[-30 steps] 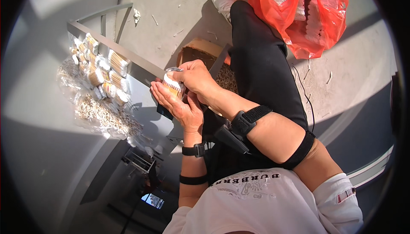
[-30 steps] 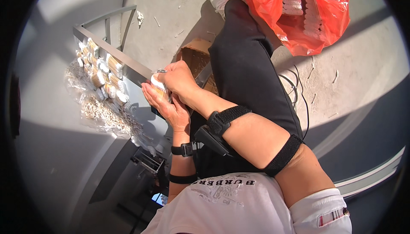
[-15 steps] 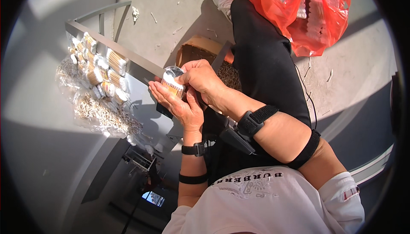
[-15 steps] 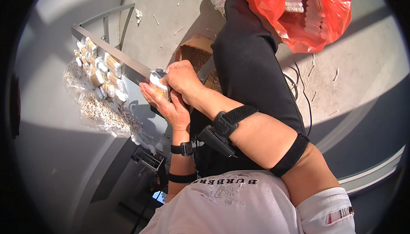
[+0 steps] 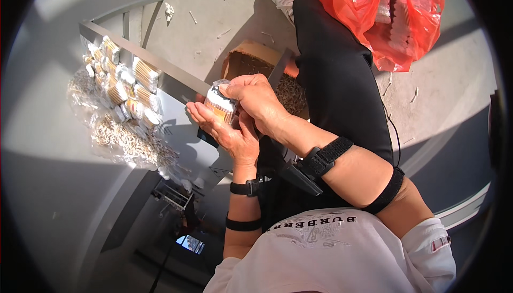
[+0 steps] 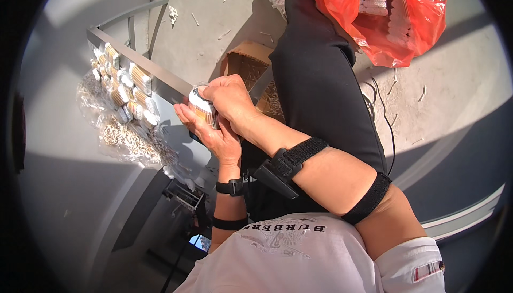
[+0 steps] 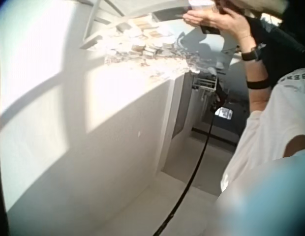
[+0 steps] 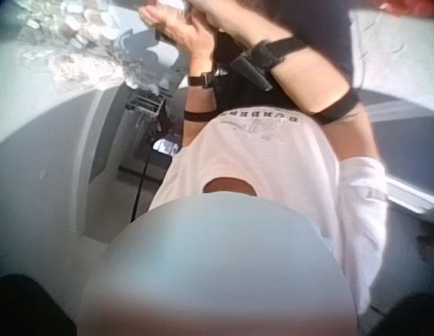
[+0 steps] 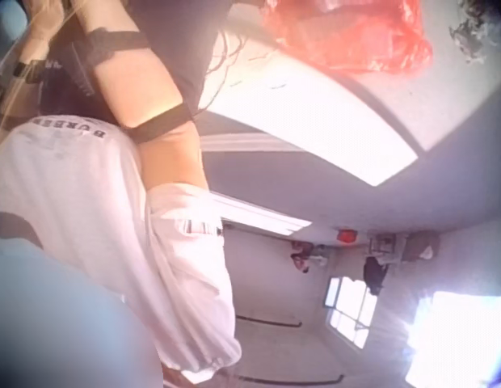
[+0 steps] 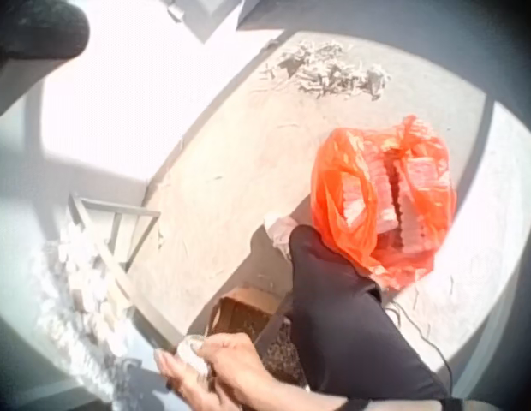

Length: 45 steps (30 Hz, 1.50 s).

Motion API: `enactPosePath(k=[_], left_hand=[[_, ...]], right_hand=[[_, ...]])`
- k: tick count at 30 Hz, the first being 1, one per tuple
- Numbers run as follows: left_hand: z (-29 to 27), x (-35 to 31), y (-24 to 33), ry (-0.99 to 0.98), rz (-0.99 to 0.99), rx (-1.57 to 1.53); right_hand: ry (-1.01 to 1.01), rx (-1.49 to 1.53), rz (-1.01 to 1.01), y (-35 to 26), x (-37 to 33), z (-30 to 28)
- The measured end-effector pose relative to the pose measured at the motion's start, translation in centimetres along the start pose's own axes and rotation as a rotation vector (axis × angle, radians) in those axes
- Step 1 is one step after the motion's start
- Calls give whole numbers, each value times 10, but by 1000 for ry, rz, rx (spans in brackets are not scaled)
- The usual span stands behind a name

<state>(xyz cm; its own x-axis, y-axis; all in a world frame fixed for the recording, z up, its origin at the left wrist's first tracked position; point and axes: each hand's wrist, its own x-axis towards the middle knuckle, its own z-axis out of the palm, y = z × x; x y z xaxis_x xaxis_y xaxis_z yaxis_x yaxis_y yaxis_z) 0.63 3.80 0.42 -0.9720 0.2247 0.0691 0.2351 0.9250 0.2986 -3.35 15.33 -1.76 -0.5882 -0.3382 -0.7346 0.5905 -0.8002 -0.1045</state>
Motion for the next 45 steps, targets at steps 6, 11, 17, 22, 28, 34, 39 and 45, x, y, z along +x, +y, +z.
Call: enactPosePath(k=[6, 11, 17, 22, 28, 34, 39, 45], left_hand=[[-2, -6, -6, -1, 18, 30], [-4, -3, 0, -40, 66, 15], [-6, -1, 7, -46, 52, 16], [-7, -9, 1, -9, -82, -31], [-4, 4, 26, 120, -223, -442], [-3, -10, -2, 64, -135, -320], [-2, -1, 13, 147, -176, -527], [6, -10, -1, 183, -157, -544]], right_hand=[[46, 56, 49, -2, -25, -8], [58, 34, -46, 5, -25, -2], [9, 13, -82, 10, -22, -5], [-35, -74, -1, -3, -29, 1], [-131, -313, -151, -2, -26, 4], [-215, -344, -148, -4, -21, 8], [-273, -431, -123, -12, -25, 7], [-345, -518, -207, -11, -23, 10]])
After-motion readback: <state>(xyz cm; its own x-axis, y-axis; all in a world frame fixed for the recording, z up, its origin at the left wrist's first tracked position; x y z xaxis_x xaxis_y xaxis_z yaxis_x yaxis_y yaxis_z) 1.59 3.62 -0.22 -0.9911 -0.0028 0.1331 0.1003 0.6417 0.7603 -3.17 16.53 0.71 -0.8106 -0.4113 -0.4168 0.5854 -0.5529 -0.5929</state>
